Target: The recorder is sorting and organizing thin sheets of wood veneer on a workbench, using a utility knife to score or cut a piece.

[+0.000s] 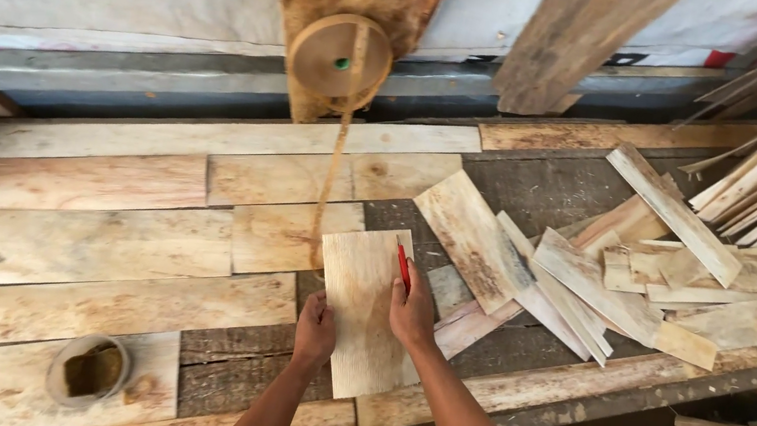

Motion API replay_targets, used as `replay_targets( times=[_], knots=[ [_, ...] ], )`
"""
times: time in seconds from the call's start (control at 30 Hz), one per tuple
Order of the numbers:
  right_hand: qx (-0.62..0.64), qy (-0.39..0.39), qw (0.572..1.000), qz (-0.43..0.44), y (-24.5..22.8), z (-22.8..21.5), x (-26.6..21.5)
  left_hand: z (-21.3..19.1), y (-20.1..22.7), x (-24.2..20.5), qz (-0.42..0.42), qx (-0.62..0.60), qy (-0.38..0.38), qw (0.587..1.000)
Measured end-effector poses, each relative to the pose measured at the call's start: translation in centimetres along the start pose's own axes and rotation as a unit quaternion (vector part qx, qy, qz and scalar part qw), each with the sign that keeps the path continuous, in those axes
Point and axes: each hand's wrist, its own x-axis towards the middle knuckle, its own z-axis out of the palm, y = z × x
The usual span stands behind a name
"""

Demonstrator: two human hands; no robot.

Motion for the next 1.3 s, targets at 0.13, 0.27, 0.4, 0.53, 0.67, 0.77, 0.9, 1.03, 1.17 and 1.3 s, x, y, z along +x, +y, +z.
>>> replay_targets(
  times=[0.13,0.27,0.4,0.53,0.67,0.77,0.9,1.03,1.17,1.3],
  knots=[
    [0.016,-0.012,1.0,-0.003,3.9,-2.8,1.7,4.7,-0.3,1.0,-0.06,0.024,0.017,0.998],
    [0.014,-0.041,0.999,0.029,6.8,-5.1,2.6,7.8,-3.0,1.9,0.019,0.018,0.048,0.998],
    [0.024,-0.098,0.995,0.012,7.0,-8.0,2.9,8.4,-6.8,3.4,0.048,0.075,0.108,0.99],
    [0.102,-0.163,0.981,0.01,8.6,-8.5,3.1,8.5,-4.1,2.2,0.0,0.16,0.152,0.975],
    [0.02,-0.109,0.993,-0.048,11.4,-9.2,2.6,8.9,-3.2,1.4,-0.099,0.177,0.189,0.961],
    [-0.077,-0.093,0.989,-0.081,13.0,-10.8,2.7,9.4,-1.6,1.0,-0.117,0.184,0.197,0.956],
    [-0.209,-0.064,0.968,-0.124,15.1,-13.0,3.4,10.2,0.0,0.2,-0.136,0.195,0.205,0.949],
    [-0.175,-0.043,0.972,-0.153,16.2,-13.5,4.3,10.5,-0.9,0.1,-0.091,0.182,0.221,0.954],
    [-0.117,-0.017,0.982,-0.148,14.2,-14.7,5.0,10.7,-1.8,-0.2,-0.023,0.266,0.232,0.935],
    [-0.178,0.018,0.984,-0.016,14.2,-15.7,6.3,12.3,2.0,-1.7,-0.004,0.325,0.251,0.912]
  ],
)
